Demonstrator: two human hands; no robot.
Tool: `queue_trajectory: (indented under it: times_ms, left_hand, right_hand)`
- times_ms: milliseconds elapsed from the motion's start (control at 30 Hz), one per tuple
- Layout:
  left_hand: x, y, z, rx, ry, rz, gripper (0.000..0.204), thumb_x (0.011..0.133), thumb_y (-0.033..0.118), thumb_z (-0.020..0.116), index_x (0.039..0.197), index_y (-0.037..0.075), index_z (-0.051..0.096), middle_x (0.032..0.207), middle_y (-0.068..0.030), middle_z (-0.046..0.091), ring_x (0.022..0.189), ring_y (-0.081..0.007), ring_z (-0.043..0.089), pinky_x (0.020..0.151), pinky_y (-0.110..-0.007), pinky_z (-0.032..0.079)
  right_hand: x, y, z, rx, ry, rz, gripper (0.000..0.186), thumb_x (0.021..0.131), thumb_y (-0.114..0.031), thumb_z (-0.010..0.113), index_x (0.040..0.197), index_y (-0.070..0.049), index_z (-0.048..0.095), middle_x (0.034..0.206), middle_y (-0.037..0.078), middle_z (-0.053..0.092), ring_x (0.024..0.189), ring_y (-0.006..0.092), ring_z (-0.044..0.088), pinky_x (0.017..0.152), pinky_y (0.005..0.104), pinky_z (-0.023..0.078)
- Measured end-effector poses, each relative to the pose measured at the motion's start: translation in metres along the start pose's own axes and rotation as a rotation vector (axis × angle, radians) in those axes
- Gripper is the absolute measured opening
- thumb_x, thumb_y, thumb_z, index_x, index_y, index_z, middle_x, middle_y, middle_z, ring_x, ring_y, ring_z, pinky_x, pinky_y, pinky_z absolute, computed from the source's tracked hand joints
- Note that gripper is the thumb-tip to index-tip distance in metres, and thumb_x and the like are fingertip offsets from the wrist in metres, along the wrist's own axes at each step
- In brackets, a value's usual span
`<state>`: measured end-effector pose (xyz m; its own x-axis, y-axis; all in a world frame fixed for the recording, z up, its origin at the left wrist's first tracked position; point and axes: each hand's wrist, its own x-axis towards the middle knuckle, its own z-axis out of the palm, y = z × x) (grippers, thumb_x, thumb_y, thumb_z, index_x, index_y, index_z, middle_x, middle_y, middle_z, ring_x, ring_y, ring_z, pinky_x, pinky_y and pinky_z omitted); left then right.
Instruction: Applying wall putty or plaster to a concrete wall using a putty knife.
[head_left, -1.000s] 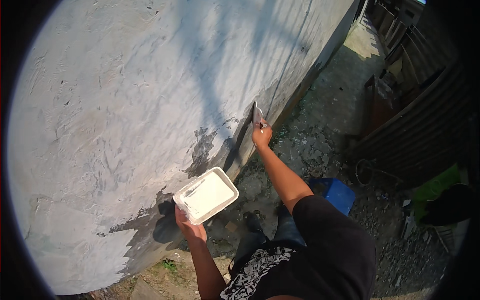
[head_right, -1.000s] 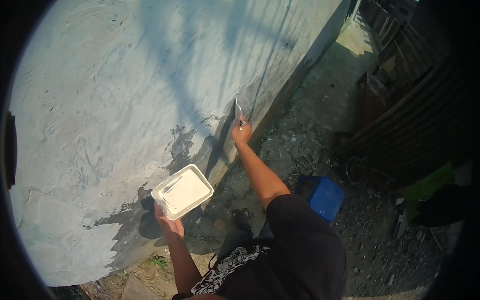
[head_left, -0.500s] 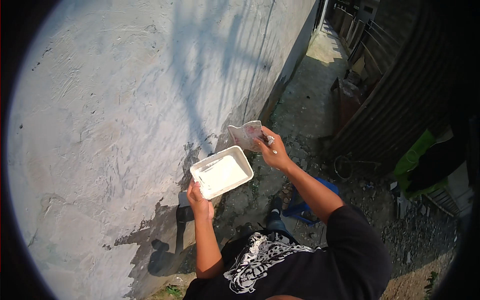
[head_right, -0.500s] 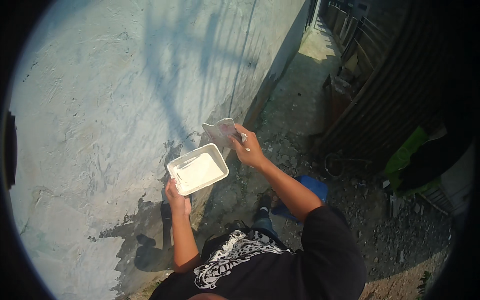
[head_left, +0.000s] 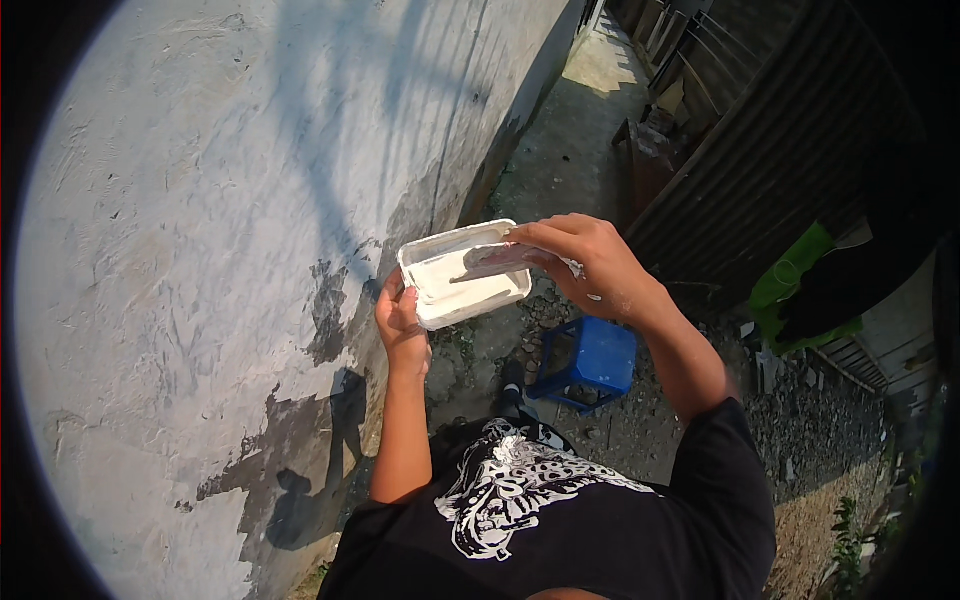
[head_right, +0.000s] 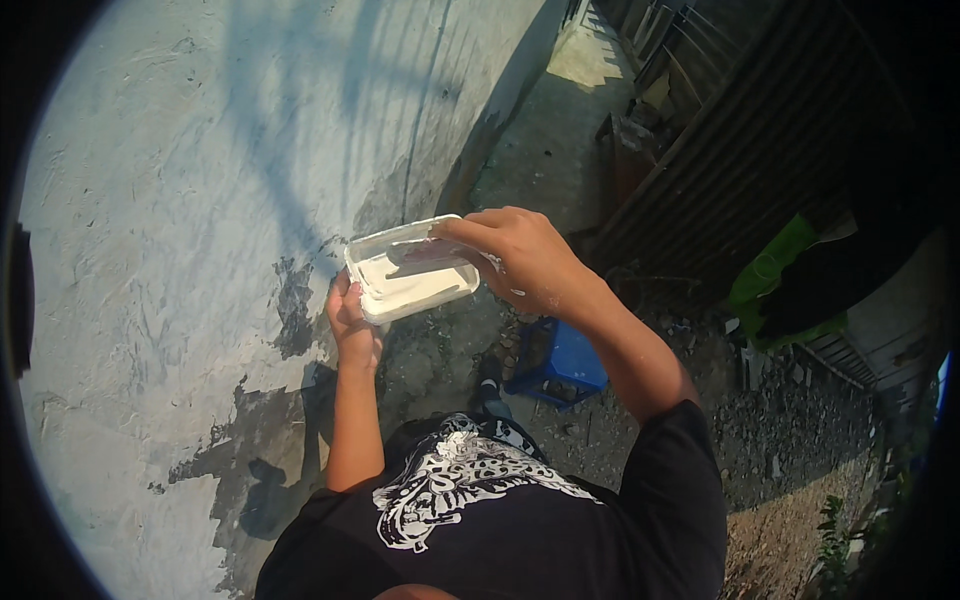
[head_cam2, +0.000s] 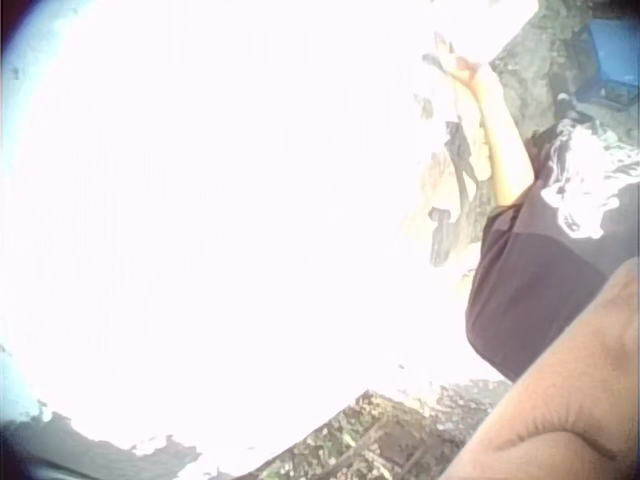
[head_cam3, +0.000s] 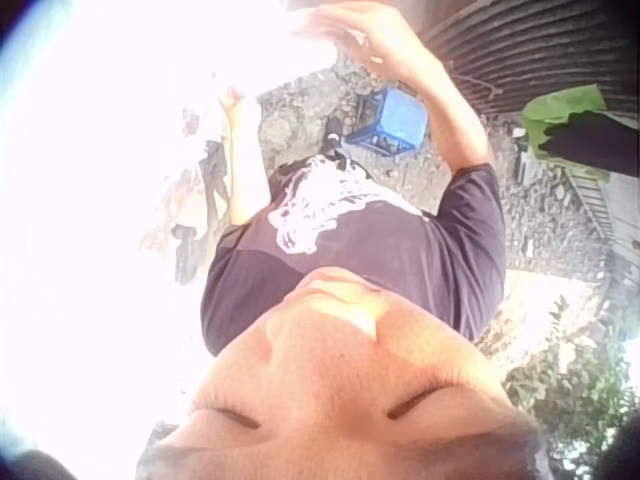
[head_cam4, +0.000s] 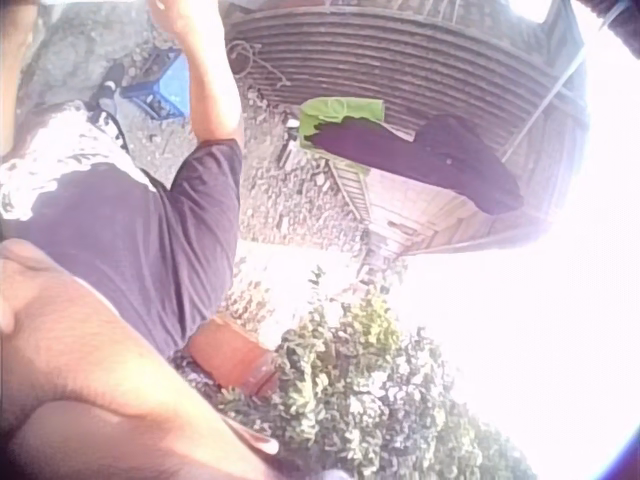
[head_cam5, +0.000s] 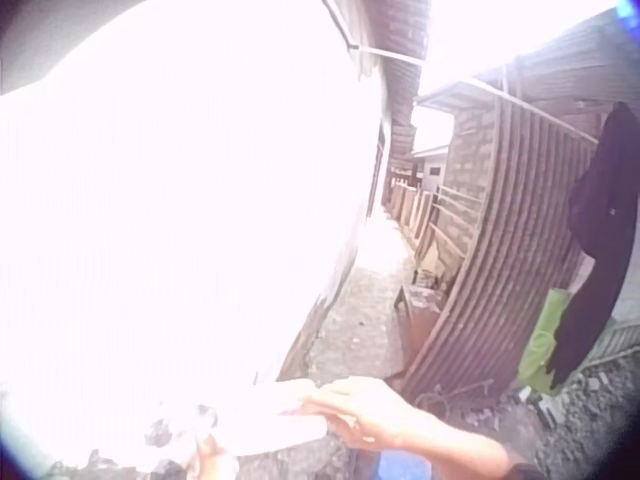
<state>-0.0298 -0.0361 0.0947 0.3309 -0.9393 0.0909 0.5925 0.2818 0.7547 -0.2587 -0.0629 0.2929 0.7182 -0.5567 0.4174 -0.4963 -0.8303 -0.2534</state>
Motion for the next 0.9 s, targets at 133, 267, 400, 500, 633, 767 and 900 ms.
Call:
queue_trajectory:
  times_ms: [133, 267, 400, 500, 633, 767, 900]
  left_hand:
    - [-0.003, -0.005, 0.007, -0.019, -0.009, 0.022, 0.055, 0.089, 0.017, 0.063, 0.135, -0.008, 0.046, 0.122, -0.0151, 0.06, 0.112, -0.0222, 0.06, 0.1, -0.034, 0.046]
    - [-0.009, -0.007, -0.006, -0.054, 0.009, 0.009, 0.056, 0.089, 0.018, 0.064, 0.135, -0.007, 0.046, 0.122, -0.014, 0.06, 0.113, -0.0214, 0.059, 0.101, -0.034, 0.045]
    - [-0.017, 0.003, -0.015, -0.01, 0.007, 0.054, 0.053, 0.09, 0.024, 0.063, 0.133, -0.005, 0.05, 0.122, -0.0113, 0.06, 0.113, -0.0199, 0.058, 0.101, -0.033, 0.043]
    - [-0.028, 0.005, -0.027, -0.003, 0.122, 0.028, 0.05, 0.092, 0.027, 0.06, 0.131, -0.003, 0.052, 0.12, -0.0108, 0.062, 0.112, -0.0189, 0.059, 0.1, -0.033, 0.044]
    - [-0.035, 0.017, -0.038, 0.009, 0.155, 0.064, 0.045, 0.093, 0.025, 0.057, 0.129, -0.003, 0.053, 0.121, -0.0115, 0.062, 0.11, -0.0202, 0.061, 0.097, -0.035, 0.048]
    - [-0.043, 0.018, -0.052, 0.008, 0.168, 0.065, 0.043, 0.095, 0.024, 0.055, 0.13, -0.002, 0.052, 0.123, -0.0111, 0.062, 0.112, -0.0211, 0.061, 0.098, -0.036, 0.048]
    - [-0.054, 0.023, -0.058, -0.021, 0.149, 0.035, 0.043, 0.097, 0.026, 0.053, 0.131, -0.001, 0.052, 0.124, -0.0101, 0.061, 0.113, -0.0218, 0.061, 0.098, -0.037, 0.048]
  right_hand:
    - [0.006, -0.006, 0.022, -0.108, -0.053, -0.113, 0.036, 0.075, -0.007, 0.066, 0.11, -0.012, 0.061, 0.084, 0.009, 0.065, 0.085, 0.0309, 0.067, 0.074, 0.0428, 0.052]
    - [0.011, -0.01, 0.045, -0.223, -0.156, -0.158, 0.039, 0.073, -0.008, 0.067, 0.111, -0.012, 0.059, 0.087, 0.007, 0.067, 0.085, 0.0285, 0.068, 0.073, 0.0423, 0.053]
    - [0.008, -0.019, 0.071, -0.238, -0.195, -0.155, 0.042, 0.074, -0.006, 0.066, 0.115, -0.012, 0.059, 0.086, 0.006, 0.065, 0.086, 0.0271, 0.067, 0.075, 0.0406, 0.053]
    - [0.009, -0.031, 0.09, -0.2, -0.192, -0.182, 0.042, 0.074, -0.007, 0.066, 0.115, -0.012, 0.058, 0.086, 0.006, 0.065, 0.085, 0.0275, 0.067, 0.074, 0.0405, 0.053]
    - [0.014, -0.035, 0.11, -0.099, -0.257, -0.16, 0.045, 0.071, -0.002, 0.068, 0.114, -0.01, 0.058, 0.088, 0.01, 0.066, 0.086, 0.0312, 0.067, 0.074, 0.0434, 0.053]
    - [0.021, -0.04, 0.111, -0.032, -0.334, -0.122, 0.045, 0.071, 0.001, 0.067, 0.114, -0.009, 0.058, 0.089, 0.013, 0.068, 0.085, 0.0341, 0.068, 0.074, 0.0454, 0.053]
    - [0.024, -0.035, 0.1, 0.156, -0.23, -0.054, 0.032, 0.079, 0.001, 0.065, 0.111, -0.004, 0.06, 0.09, 0.018, 0.069, 0.082, 0.0373, 0.067, 0.072, 0.0455, 0.052]
